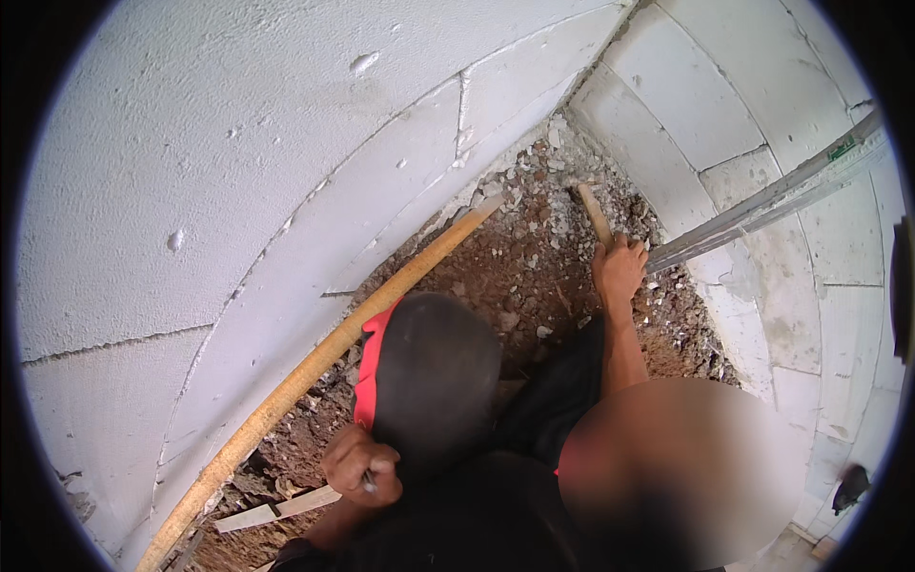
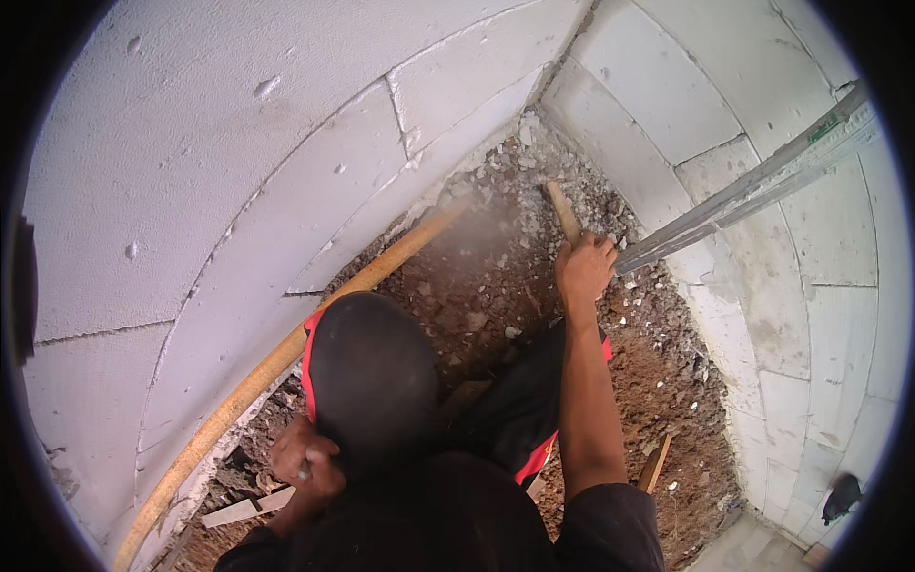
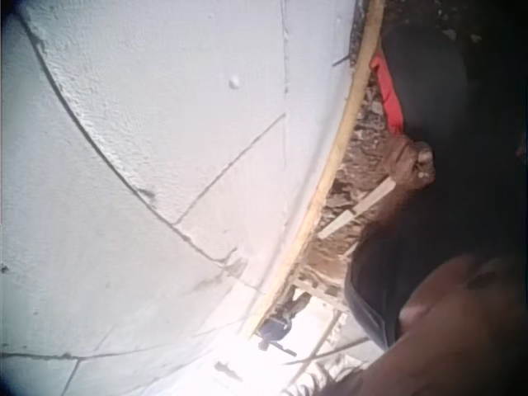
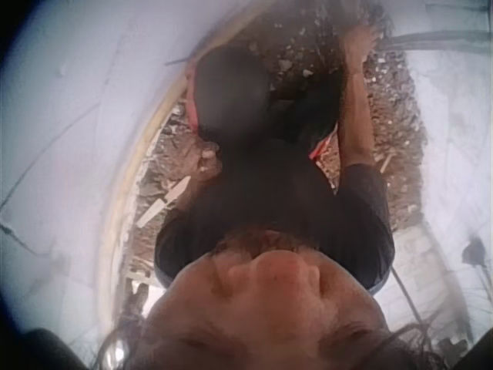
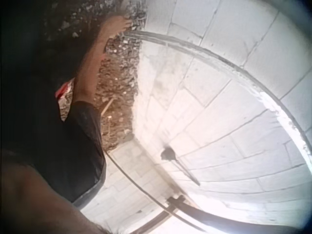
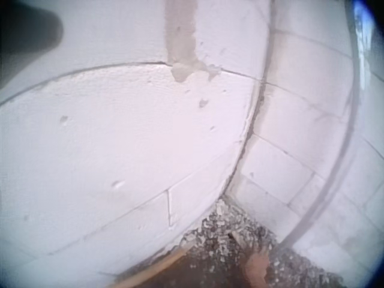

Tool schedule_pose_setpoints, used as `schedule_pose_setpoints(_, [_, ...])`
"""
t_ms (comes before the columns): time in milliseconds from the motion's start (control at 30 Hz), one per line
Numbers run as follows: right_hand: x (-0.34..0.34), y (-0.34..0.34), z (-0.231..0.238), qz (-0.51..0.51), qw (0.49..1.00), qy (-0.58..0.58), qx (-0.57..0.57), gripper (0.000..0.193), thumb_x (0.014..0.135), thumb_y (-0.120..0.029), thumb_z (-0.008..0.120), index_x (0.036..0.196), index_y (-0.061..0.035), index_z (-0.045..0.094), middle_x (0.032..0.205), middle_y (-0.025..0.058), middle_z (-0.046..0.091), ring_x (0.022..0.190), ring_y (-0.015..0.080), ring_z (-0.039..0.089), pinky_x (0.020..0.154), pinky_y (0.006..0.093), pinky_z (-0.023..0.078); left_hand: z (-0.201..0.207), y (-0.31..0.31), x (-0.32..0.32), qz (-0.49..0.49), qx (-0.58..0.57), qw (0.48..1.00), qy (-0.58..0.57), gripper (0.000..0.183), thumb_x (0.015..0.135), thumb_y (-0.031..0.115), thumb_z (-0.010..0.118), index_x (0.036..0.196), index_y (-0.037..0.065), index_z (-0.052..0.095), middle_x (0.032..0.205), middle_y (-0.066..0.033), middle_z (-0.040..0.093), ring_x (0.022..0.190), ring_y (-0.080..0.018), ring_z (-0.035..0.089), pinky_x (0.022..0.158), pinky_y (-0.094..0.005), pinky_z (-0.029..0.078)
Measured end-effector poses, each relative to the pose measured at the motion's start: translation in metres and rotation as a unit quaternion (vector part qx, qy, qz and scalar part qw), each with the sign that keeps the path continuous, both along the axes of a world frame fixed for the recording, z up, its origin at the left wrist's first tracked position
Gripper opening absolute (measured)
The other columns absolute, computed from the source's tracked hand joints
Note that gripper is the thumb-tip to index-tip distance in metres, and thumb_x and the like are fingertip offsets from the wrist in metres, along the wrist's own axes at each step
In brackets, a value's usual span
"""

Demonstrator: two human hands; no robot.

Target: The person secures wooden planks to the base of a wall using a hammer and nails, and later uses pliers to adjust wire fasteners.

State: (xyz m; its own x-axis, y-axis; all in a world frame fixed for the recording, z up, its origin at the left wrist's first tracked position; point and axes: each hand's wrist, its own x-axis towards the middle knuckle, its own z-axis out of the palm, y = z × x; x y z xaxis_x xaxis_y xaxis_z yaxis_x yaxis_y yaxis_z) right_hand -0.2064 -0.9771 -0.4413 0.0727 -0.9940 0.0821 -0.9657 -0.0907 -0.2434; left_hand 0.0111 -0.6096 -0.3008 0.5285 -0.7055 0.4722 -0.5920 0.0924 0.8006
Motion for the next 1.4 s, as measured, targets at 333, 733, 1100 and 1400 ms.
schedule_pose_setpoints(333, [0.164, -0.037, -0.056, 0.232, 0.939, -0.097, 0.234, 0.097, 0.074, -0.054, 0.083, 0.144, 0.0041, 0.048, 0.145, 0.0296, 0.048, 0.138, 0.0438, 0.043, 0.115, 0.0463, 0.036, 0.014, -0.027, -0.001, -0.061, 0.031, 0.993, -0.098, 0.016, 0.077, 0.007, 0.069, 0.065, 0.009, 0.061, 0.053, -0.0009, 0.04, 0.041, -0.019, 0.04, 0.043, -0.0325, 0.03])
schedule_pose_setpoints(733, [0.18, -0.068, -0.084, 0.22, 0.904, -0.098, 0.354, 0.108, 0.057, -0.052, 0.094, 0.141, -0.0023, 0.046, 0.142, 0.024, 0.048, 0.128, 0.0443, 0.051, 0.112, 0.0453, 0.041, 0.007, -0.024, 0.005, -0.064, 0.031, 0.995, -0.064, 0.024, 0.085, 0.013, 0.069, 0.063, 0.01, 0.062, 0.053, 0.0002, 0.047, 0.041, -0.0164, 0.044, 0.042, -0.0316, 0.032])
schedule_pose_setpoints(1100, [0.176, -0.075, -0.117, 0.317, 0.887, -0.176, 0.285, 0.079, 0.056, -0.04, 0.098, 0.115, -0.0076, 0.057, 0.115, 0.0243, 0.053, 0.117, 0.0416, 0.052, 0.098, 0.0473, 0.051, 0.008, -0.027, 0.005, -0.06, 0.044, 0.995, -0.063, 0.023, 0.085, 0.013, 0.069, 0.064, 0.01, 0.062, 0.053, 0.0, 0.047, 0.041, -0.0166, 0.044, 0.043, -0.0315, 0.032])
schedule_pose_setpoints(1400, [0.126, -0.095, -0.16, 0.19, 0.908, -0.336, 0.164, 0.029, 0.072, -0.017, 0.086, 0.089, -0.0045, 0.067, 0.109, 0.0183, 0.066, 0.114, 0.036, 0.057, 0.092, 0.0462, 0.05, 0.003, -0.03, 0.006, -0.063, 0.048, 0.995, -0.057, 0.022, 0.085, 0.012, 0.069, 0.064, 0.01, 0.062, 0.053, -0.0001, 0.047, 0.041, -0.0167, 0.044, 0.043, -0.0313, 0.033])
